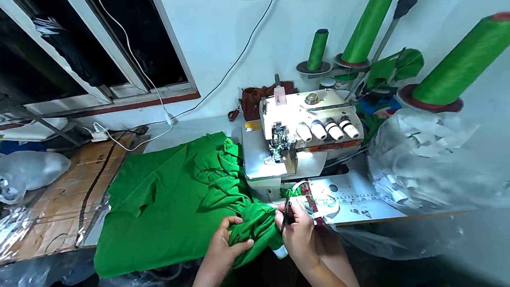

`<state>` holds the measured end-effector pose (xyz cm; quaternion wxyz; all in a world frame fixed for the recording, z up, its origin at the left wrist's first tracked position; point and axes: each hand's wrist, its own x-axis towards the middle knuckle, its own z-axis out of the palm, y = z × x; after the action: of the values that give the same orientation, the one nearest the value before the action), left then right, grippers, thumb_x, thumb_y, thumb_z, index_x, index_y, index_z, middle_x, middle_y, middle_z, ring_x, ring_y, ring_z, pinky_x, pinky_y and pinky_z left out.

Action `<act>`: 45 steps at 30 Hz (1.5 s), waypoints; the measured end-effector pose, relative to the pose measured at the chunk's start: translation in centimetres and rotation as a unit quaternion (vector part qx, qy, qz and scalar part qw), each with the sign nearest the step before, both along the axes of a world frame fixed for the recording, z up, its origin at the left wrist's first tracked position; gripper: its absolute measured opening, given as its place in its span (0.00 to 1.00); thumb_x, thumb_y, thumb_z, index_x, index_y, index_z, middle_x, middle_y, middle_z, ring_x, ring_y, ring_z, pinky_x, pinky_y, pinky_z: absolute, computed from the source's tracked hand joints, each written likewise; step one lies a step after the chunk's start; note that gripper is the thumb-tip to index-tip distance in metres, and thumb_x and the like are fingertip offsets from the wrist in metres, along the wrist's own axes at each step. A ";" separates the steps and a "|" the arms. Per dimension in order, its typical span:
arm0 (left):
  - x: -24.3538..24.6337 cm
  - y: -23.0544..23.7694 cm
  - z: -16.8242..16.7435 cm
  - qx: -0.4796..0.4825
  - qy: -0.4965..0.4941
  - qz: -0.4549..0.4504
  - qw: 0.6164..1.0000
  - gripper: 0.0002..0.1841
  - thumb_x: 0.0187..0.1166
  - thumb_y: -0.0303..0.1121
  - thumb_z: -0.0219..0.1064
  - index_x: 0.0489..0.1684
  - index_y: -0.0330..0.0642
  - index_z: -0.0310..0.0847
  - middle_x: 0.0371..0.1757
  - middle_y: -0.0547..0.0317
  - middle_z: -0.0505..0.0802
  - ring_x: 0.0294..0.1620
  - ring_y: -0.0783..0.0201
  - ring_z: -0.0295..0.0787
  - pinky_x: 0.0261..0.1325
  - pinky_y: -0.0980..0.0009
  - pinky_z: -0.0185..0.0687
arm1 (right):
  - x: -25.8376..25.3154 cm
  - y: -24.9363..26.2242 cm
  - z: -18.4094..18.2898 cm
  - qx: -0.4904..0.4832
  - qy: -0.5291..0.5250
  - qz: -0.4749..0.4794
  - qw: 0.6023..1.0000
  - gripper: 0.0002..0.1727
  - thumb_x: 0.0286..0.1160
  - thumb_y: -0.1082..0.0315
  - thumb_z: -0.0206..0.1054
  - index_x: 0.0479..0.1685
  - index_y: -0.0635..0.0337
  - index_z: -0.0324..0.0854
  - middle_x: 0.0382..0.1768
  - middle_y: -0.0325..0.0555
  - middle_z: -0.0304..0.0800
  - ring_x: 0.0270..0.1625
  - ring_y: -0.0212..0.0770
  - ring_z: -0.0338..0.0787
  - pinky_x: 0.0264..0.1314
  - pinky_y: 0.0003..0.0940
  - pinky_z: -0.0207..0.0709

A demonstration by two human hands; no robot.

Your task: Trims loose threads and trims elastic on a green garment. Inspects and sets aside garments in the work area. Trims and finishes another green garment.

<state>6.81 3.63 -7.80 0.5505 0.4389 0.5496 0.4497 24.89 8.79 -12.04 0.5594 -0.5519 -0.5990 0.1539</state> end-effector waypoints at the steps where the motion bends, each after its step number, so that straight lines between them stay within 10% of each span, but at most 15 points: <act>1: 0.1 0.0 -0.4 0.016 0.051 0.005 0.999 0.23 0.68 0.23 0.74 0.62 0.36 0.74 0.44 0.53 0.95 0.42 0.63 0.95 0.46 0.67 0.92 | -0.1 0.0 0.0 0.006 -0.007 -0.005 1.000 0.04 0.58 0.68 0.69 0.28 0.57 0.87 0.29 0.37 0.86 0.35 0.33 0.86 0.42 0.30 0.81; 5: 0.0 0.3 -0.9 0.063 0.158 0.014 0.985 0.18 0.84 0.28 0.56 0.70 0.37 0.73 0.69 0.53 0.84 0.67 0.69 0.83 0.68 0.70 0.81 | 0.2 -0.1 0.2 0.022 -0.040 -0.027 0.999 0.03 0.58 0.68 0.70 0.27 0.57 0.87 0.28 0.38 0.85 0.34 0.35 0.85 0.40 0.31 0.81; 9: 0.0 -0.2 -0.6 0.071 0.188 0.033 0.979 0.19 0.80 0.25 0.49 0.59 0.34 0.86 0.53 0.59 0.94 0.57 0.76 0.88 0.65 0.73 0.82 | 0.6 0.1 -0.1 0.030 -0.055 -0.050 0.997 0.02 0.56 0.69 0.70 0.25 0.57 0.86 0.28 0.39 0.85 0.35 0.38 0.85 0.40 0.33 0.81; 14: 0.5 -1.0 0.3 -0.058 -0.291 0.001 0.955 0.20 0.90 0.35 0.44 0.50 0.42 0.87 0.44 0.53 0.97 0.45 0.63 0.97 0.50 0.64 0.94 | 0.5 0.6 -0.8 0.045 -0.072 -0.064 0.994 0.03 0.55 0.69 0.70 0.24 0.58 0.86 0.29 0.40 0.85 0.37 0.40 0.86 0.42 0.37 0.81; 19: 2.3 -0.7 -3.1 -0.044 -0.537 -0.166 0.826 0.27 0.81 0.56 0.64 0.68 0.46 0.85 0.64 0.50 0.93 0.67 0.57 0.90 0.72 0.56 0.84 | 0.4 1.2 -2.3 0.023 -0.055 -0.028 0.998 0.04 0.60 0.67 0.71 0.26 0.58 0.87 0.29 0.42 0.86 0.38 0.43 0.88 0.46 0.41 0.82; 25: 2.7 -0.2 -3.9 0.075 -0.553 -0.236 0.796 0.28 0.78 0.57 0.67 0.69 0.49 0.87 0.66 0.56 0.93 0.70 0.63 0.88 0.75 0.62 0.81 | 0.7 1.0 -2.3 -0.014 -0.030 0.012 0.999 0.06 0.65 0.65 0.70 0.28 0.58 0.89 0.29 0.41 0.89 0.38 0.40 0.89 0.46 0.38 0.83; 32: 1.7 0.4 -2.2 0.072 -0.488 -0.140 0.858 0.18 0.72 0.20 0.67 0.60 0.45 0.88 0.55 0.51 0.96 0.56 0.60 0.95 0.62 0.60 0.90 | 0.9 1.1 -2.7 -0.027 -0.018 0.034 0.999 0.07 0.65 0.65 0.70 0.33 0.58 0.90 0.33 0.42 0.92 0.42 0.40 0.91 0.50 0.39 0.84; 38: -2.6 2.6 3.4 0.189 -0.371 0.085 0.905 0.07 0.71 0.38 0.75 0.41 0.49 0.92 0.42 0.56 0.97 0.45 0.63 0.96 0.51 0.61 0.94 | 0.6 0.4 -1.7 -0.007 0.063 0.074 0.995 0.13 0.71 0.58 0.72 0.42 0.59 0.91 0.43 0.40 0.94 0.53 0.37 0.91 0.63 0.41 0.82; 42: -5.9 3.6 6.9 0.345 -0.417 0.039 0.840 0.20 0.83 0.52 0.62 0.60 0.52 0.89 0.57 0.59 0.95 0.59 0.65 0.93 0.62 0.62 0.90 | 0.0 -0.2 -1.4 0.045 0.080 0.111 0.990 0.12 0.71 0.62 0.73 0.43 0.63 0.88 0.44 0.42 0.94 0.52 0.29 0.91 0.60 0.23 0.84; 45: -4.9 3.2 5.2 0.260 -0.380 0.068 0.885 0.22 0.78 0.57 0.67 0.62 0.57 0.88 0.56 0.61 0.95 0.59 0.64 0.93 0.62 0.59 0.91 | -0.4 -0.6 -0.8 0.051 0.107 0.160 0.980 0.11 0.70 0.64 0.74 0.41 0.64 0.88 0.42 0.40 0.94 0.48 0.24 0.91 0.56 0.18 0.85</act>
<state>1.90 6.82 -2.64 0.5512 0.3231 0.1898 0.7455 24.52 8.23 -12.86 0.6161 -0.3996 -0.6233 0.2688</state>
